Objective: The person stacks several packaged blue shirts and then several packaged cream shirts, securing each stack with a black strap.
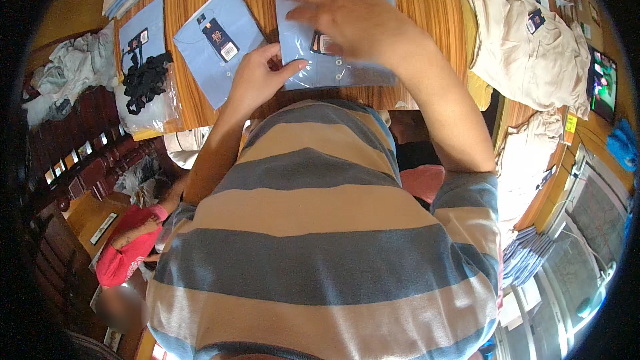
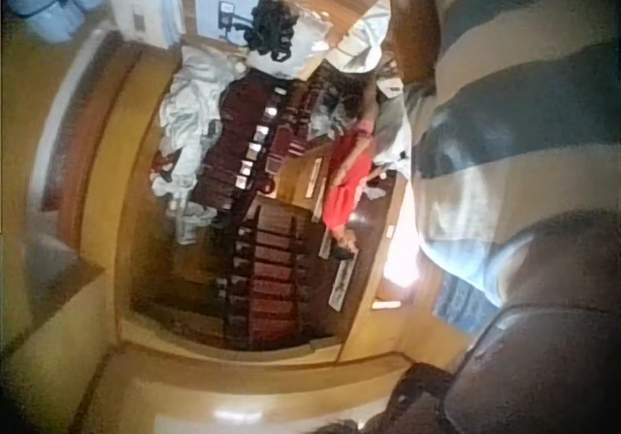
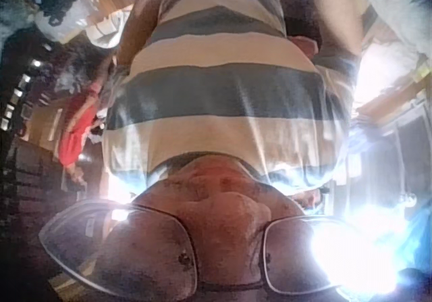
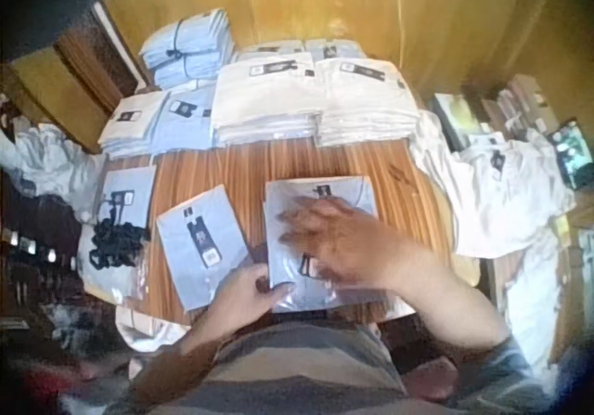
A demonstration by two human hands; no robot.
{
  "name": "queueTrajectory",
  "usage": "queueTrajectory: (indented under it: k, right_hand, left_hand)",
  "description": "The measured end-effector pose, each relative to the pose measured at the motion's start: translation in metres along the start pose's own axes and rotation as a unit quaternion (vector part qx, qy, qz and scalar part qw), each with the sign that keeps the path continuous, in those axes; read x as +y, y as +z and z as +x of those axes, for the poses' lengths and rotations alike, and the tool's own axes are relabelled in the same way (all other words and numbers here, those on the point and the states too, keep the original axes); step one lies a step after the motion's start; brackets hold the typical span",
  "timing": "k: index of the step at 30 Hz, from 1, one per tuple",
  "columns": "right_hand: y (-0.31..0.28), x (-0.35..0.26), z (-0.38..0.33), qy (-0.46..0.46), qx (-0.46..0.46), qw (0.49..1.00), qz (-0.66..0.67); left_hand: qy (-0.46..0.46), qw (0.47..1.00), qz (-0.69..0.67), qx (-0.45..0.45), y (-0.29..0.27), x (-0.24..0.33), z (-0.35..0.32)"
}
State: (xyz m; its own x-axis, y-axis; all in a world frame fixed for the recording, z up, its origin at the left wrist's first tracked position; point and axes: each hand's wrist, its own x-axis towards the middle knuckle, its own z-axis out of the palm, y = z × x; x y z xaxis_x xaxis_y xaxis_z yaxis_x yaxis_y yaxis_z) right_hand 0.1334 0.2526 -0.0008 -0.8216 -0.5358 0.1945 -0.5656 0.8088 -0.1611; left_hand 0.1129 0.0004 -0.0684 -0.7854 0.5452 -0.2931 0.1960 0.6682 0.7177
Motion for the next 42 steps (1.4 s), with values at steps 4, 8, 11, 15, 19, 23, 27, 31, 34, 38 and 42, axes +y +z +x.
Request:
queueTrajectory:
  k: [4, 8, 11, 15, 19, 23, 27, 31, 34, 38, 42]
  right_hand:
    - [-0.033, -0.003, 0.014, -0.114, -0.021, 0.992, -0.042]
    - [-0.130, -0.024, 0.016, -0.007, -0.141, 0.985, -0.098]
    - [-0.157, -0.008, -0.026, 0.178, 0.027, 0.981, 0.066]
    - [-0.093, 0.044, -0.063, 0.327, 0.228, 0.871, 0.286]
    - [0.033, 0.035, -0.076, 0.500, 0.132, 0.788, 0.334]
    - [0.079, 0.019, -0.091, 0.554, 0.109, 0.777, 0.279]
    - [0.095, 0.029, -0.098, 0.518, 0.204, 0.785, 0.272]
    - [0.111, 0.031, -0.097, 0.492, 0.270, 0.724, 0.400]
    - [0.112, 0.032, -0.098, 0.478, 0.238, 0.718, 0.446]
    - [0.109, 0.025, -0.097, 0.532, 0.178, 0.686, 0.464]
    - [0.103, 0.026, -0.098, 0.546, 0.137, 0.670, 0.484]
  left_hand:
    - [0.163, 0.984, 0.070, -0.024, -0.054, 0.068, -0.016]
    - [0.273, 0.951, 0.133, 0.051, -0.112, 0.119, -0.037]
    - [0.297, 0.922, -0.067, 0.239, -0.135, 0.103, -0.021]
    - [0.002, 0.927, 0.017, 0.374, -0.145, -0.019, -0.010]
    - [-0.110, 0.908, 0.110, 0.389, -0.091, -0.182, -0.035]
    - [-0.254, 0.899, -0.084, 0.347, -0.060, -0.188, -0.048]
    - [-0.195, 0.890, -0.280, 0.302, -0.065, -0.197, -0.046]
    - [-0.157, 0.903, -0.243, 0.317, -0.077, -0.183, -0.040]
    - [-0.108, 0.902, -0.263, 0.325, -0.084, -0.167, -0.032]
    - [-0.046, 0.932, -0.201, 0.298, -0.111, -0.121, -0.029]
    - [0.040, 0.934, -0.166, 0.315, -0.141, -0.038, -0.029]
